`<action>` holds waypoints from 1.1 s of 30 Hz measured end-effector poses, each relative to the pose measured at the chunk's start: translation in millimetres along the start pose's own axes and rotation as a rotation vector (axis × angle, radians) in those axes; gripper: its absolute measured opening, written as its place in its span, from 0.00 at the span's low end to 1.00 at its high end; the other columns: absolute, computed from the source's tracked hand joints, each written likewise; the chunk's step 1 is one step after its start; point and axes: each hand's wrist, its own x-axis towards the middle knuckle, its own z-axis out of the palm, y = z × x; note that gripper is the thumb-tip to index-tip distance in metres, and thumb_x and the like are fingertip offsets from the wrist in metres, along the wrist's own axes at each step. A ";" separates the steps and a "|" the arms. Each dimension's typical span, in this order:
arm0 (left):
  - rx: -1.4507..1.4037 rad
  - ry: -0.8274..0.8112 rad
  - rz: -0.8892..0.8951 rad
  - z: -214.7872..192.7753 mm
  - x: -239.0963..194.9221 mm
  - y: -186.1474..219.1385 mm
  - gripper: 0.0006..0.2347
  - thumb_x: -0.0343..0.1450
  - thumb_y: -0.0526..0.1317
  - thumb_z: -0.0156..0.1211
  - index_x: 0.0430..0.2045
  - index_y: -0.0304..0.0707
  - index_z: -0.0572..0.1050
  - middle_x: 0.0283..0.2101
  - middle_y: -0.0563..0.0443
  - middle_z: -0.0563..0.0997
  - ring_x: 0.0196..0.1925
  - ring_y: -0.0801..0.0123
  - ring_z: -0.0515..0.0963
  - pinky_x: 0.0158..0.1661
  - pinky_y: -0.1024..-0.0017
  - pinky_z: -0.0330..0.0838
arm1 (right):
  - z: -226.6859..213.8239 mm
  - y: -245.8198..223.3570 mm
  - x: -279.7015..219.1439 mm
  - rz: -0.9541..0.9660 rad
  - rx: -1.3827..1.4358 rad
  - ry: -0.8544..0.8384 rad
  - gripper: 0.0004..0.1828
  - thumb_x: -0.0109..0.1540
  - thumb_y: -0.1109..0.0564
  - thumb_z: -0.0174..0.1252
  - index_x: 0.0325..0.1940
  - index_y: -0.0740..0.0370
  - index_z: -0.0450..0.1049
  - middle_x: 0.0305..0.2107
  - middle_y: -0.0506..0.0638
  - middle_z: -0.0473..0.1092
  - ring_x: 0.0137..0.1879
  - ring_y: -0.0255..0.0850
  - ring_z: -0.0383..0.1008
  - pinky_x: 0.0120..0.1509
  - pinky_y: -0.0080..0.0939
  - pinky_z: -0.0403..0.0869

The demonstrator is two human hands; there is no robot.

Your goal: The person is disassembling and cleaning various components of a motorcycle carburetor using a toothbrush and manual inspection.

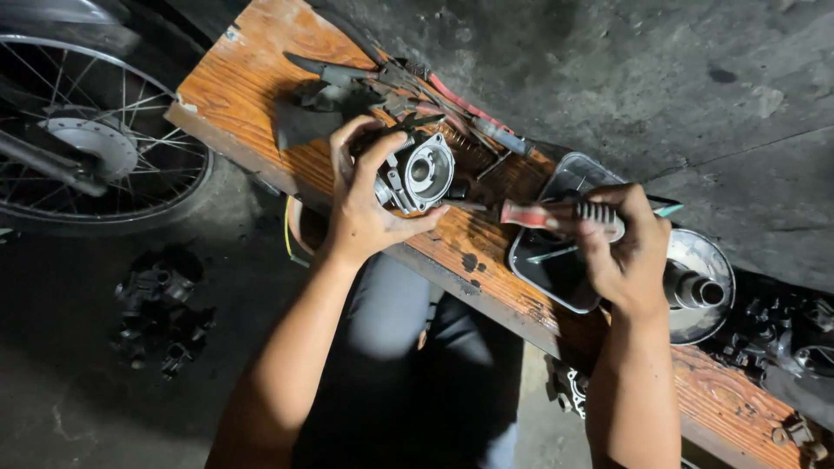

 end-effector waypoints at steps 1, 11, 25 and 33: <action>-0.003 0.002 0.001 0.5 -0.9 1.5 0.36 0.53 0.43 0.86 0.56 0.41 0.72 0.58 0.35 0.65 0.60 0.46 0.72 0.61 0.54 0.70 | -1.5 7.6 -3.3 -0.001 -0.003 0.001 0.20 0.66 0.42 0.57 0.45 0.62 0.74 0.20 0.50 0.71 0.23 0.41 0.70 0.32 0.39 0.67; 0.003 0.003 -0.006 -3.2 -0.3 1.1 0.35 0.54 0.44 0.86 0.56 0.41 0.72 0.59 0.36 0.65 0.60 0.47 0.73 0.61 0.56 0.72 | -2.2 10.6 -3.6 0.045 -0.055 -0.028 0.20 0.71 0.41 0.49 0.47 0.60 0.75 0.24 0.53 0.72 0.28 0.44 0.70 0.39 0.43 0.67; -0.026 0.003 -0.015 0.3 1.2 5.4 0.36 0.53 0.44 0.86 0.56 0.40 0.72 0.59 0.35 0.65 0.61 0.47 0.72 0.62 0.53 0.69 | 6.0 18.3 -4.6 -0.012 0.075 0.029 0.20 0.64 0.45 0.62 0.51 0.61 0.73 0.23 0.53 0.69 0.29 0.44 0.70 0.38 0.44 0.68; -0.007 0.004 -0.019 -1.8 5.5 9.1 0.36 0.53 0.44 0.86 0.55 0.41 0.72 0.58 0.35 0.66 0.60 0.46 0.73 0.60 0.53 0.70 | -0.2 6.2 -1.8 -0.016 0.029 -0.003 0.22 0.65 0.40 0.57 0.52 0.60 0.73 0.26 0.55 0.72 0.28 0.47 0.71 0.38 0.44 0.68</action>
